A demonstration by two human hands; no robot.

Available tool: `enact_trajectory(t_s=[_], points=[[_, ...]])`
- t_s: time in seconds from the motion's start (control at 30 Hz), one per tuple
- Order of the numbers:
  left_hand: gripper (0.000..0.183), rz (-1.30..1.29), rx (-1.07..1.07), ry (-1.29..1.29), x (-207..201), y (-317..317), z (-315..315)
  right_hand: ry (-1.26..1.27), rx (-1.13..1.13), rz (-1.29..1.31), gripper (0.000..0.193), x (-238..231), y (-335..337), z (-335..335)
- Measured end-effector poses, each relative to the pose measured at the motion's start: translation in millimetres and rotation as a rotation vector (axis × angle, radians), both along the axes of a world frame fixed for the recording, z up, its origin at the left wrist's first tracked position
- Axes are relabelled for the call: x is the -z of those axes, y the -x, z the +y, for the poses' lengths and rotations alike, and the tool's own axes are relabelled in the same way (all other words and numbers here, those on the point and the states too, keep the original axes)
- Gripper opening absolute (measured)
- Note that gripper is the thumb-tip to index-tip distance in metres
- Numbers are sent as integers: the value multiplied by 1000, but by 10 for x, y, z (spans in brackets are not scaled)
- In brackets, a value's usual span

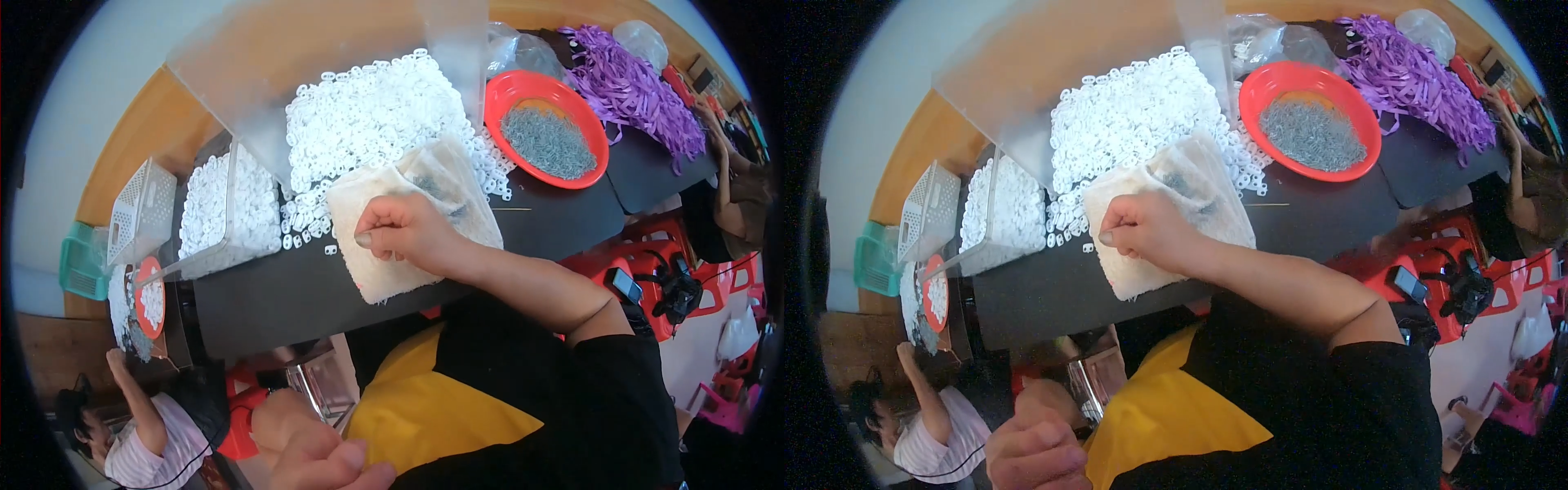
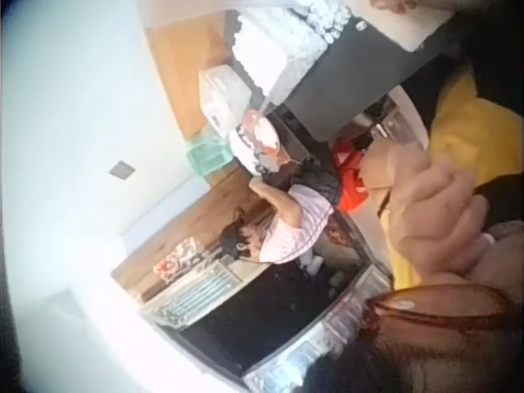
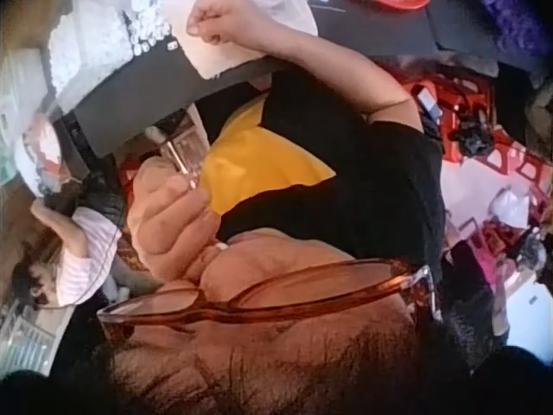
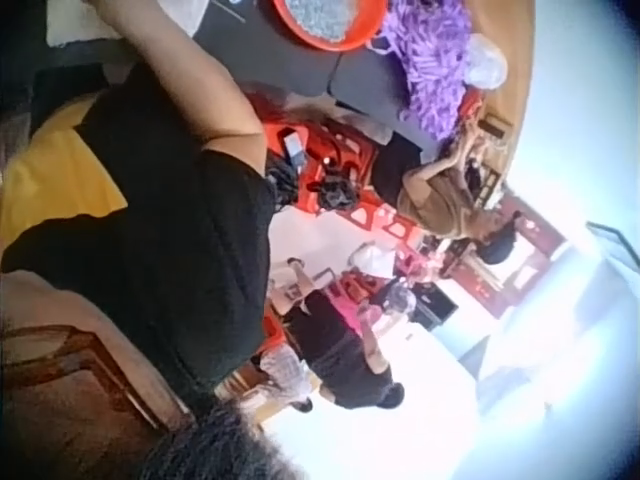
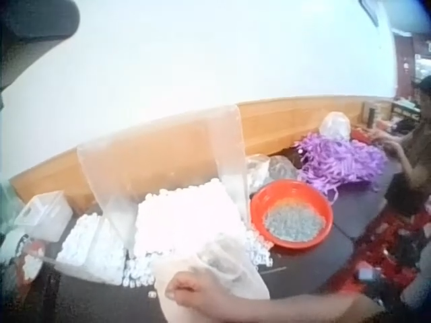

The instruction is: Manually assembling small white plastic rings with metal inserts at a workbench.

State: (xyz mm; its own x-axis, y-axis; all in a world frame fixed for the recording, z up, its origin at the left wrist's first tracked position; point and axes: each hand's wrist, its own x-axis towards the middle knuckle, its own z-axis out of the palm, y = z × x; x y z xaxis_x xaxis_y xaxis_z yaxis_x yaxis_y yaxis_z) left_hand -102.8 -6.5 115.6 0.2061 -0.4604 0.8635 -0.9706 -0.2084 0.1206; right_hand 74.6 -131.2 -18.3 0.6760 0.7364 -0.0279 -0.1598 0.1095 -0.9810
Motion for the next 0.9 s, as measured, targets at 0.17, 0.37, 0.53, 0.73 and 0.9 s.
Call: enact_trajectory(t_s=[0.17,0.37,0.53,0.73,0.9], points=[[15,-345,-118,148,175,-87,-99,5,-11,8,8,-11,-6,25],[17,-391,-156,171,270,-108,-81,27,6,31,8,-51,-4,10],[17,-352,-219,223,282,-58,-114,-4,-22,68,9,-8,8,8],[20,100,-205,165,48,64,-136,13,-6,31,9,-32,2,3],[20,168,-98,171,88,61,-105,30,-6,15,8,-47,20,4]])
